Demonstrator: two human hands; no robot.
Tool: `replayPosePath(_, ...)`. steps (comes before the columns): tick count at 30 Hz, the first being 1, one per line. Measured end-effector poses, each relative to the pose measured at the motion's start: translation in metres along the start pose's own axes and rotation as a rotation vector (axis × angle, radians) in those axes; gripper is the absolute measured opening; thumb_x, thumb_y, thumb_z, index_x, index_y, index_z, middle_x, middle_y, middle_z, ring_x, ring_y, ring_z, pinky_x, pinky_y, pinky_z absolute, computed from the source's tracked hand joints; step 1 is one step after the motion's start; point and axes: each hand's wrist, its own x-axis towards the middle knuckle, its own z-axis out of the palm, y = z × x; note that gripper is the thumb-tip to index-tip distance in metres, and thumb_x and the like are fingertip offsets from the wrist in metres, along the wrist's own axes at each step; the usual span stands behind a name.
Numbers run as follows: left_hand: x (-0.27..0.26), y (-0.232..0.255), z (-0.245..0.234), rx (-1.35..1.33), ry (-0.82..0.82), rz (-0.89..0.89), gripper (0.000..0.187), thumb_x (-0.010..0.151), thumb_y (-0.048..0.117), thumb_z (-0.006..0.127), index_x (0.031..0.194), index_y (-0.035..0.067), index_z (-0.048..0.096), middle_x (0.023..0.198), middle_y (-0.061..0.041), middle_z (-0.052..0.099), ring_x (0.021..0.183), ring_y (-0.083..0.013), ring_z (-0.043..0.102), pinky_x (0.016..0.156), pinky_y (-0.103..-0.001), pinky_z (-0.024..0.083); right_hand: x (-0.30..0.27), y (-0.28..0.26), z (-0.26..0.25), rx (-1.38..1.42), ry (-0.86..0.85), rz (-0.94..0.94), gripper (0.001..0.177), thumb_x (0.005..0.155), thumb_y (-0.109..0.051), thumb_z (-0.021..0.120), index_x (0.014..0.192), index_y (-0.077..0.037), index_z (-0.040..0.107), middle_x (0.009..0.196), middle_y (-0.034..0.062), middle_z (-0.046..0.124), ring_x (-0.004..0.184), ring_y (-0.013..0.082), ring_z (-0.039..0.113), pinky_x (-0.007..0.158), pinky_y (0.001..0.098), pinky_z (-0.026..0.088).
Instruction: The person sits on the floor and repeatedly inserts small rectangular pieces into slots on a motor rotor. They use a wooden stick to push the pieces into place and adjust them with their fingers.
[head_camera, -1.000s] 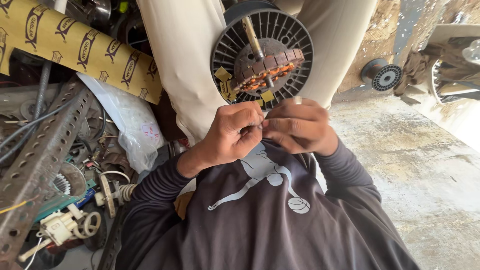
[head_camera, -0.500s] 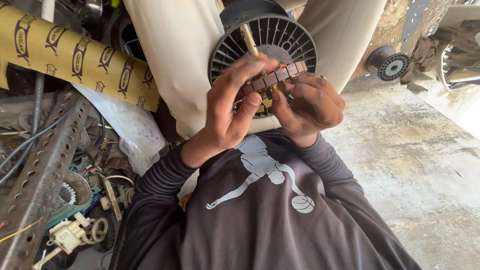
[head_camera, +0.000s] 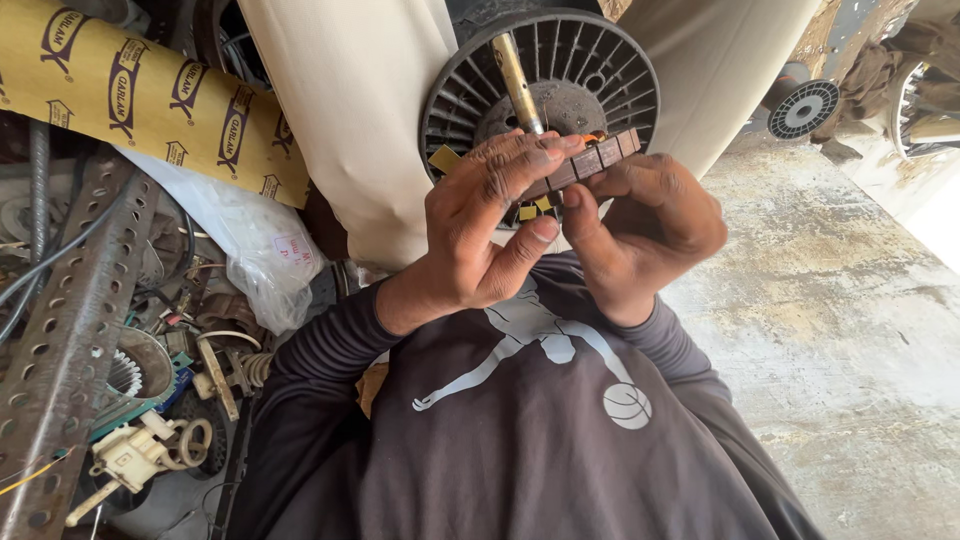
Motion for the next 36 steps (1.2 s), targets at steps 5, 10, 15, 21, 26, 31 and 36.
replayPosePath(5,0.0,0.001,0.0,0.015,-0.018,-0.007,0.042,0.113,0.027,0.059,0.146,0.003,0.047,0.141,-0.015,0.066,0.131,-0.0331,0.065,0.118,-0.043,0.05,-0.011,0.001,-0.001,-0.062,0.023,0.036,0.016,0.093,-0.001,0.083,0.096,0.004,0.068,0.083,0.0115,0.069,0.072,0.0152,0.065,0.062,0.0235,0.048)
replayPosePath(10,0.003,0.013,-0.01,0.212,0.131,0.19,0.029,0.105,0.022,0.064,0.126,0.004,0.056,0.116,-0.015,0.067,0.108,-0.0338,0.065,0.098,-0.042,0.053,-0.013,0.012,-0.003,-0.008,-0.006,-0.132,0.019,0.086,-0.001,0.081,0.098,0.003,0.067,0.094,0.0154,0.069,0.078,0.0198,0.069,0.067,0.0276,0.055)
replayPosePath(15,-0.009,0.037,-0.017,-0.007,-0.053,-0.037,0.018,0.103,0.01,0.069,0.115,-0.002,0.062,0.096,-0.011,0.068,0.078,-0.0223,0.069,0.07,-0.031,0.053,-0.023,0.003,-0.023,0.262,-0.16,0.063,0.023,0.086,-0.002,0.085,0.102,0.002,0.068,0.093,0.015,0.069,0.084,0.0201,0.07,0.076,0.0279,0.058)
replayPosePath(21,-0.031,0.051,-0.003,-0.153,-0.084,-0.146,0.01,0.102,-0.001,0.067,0.11,0.001,0.062,0.095,-0.01,0.069,0.073,-0.0179,0.067,0.063,-0.027,0.054,-0.046,-0.005,-0.032,0.55,-0.235,0.314,0.022,0.087,0.002,0.082,0.104,0.005,0.069,0.098,0.0159,0.07,0.086,0.0193,0.068,0.077,0.0283,0.056)
replayPosePath(26,-0.051,0.064,0.018,0.047,0.049,0.052,0.012,0.099,-0.003,0.063,0.11,0.0,0.059,0.095,-0.01,0.066,0.079,-0.0225,0.068,0.067,-0.031,0.056,-0.064,-0.012,-0.042,0.332,-0.316,0.145,0.01,0.09,0.005,0.069,0.099,0.005,0.065,0.098,0.0128,0.069,0.084,0.0164,0.066,0.073,0.0255,0.054)
replayPosePath(31,-0.071,0.069,0.027,-0.121,0.059,-0.034,0.011,0.094,-0.007,0.063,0.102,-0.001,0.058,0.091,-0.012,0.064,0.07,-0.0212,0.06,0.06,-0.028,0.049,-0.09,-0.009,-0.045,0.222,-0.313,0.014,0.01,0.097,0.008,0.065,0.104,0.005,0.059,0.104,0.0123,0.068,0.088,0.015,0.065,0.081,0.0253,0.052)
replayPosePath(36,-0.075,0.07,0.037,-0.14,0.106,-0.014,0.013,0.095,-0.007,0.065,0.097,-0.001,0.054,0.089,-0.013,0.063,0.065,-0.0204,0.056,0.061,-0.028,0.047,-0.104,-0.001,-0.042,0.421,-0.317,0.083,0.012,0.101,0.013,0.06,0.108,0.005,0.056,0.1,0.0101,0.063,0.09,0.0134,0.058,0.082,0.0251,0.047)
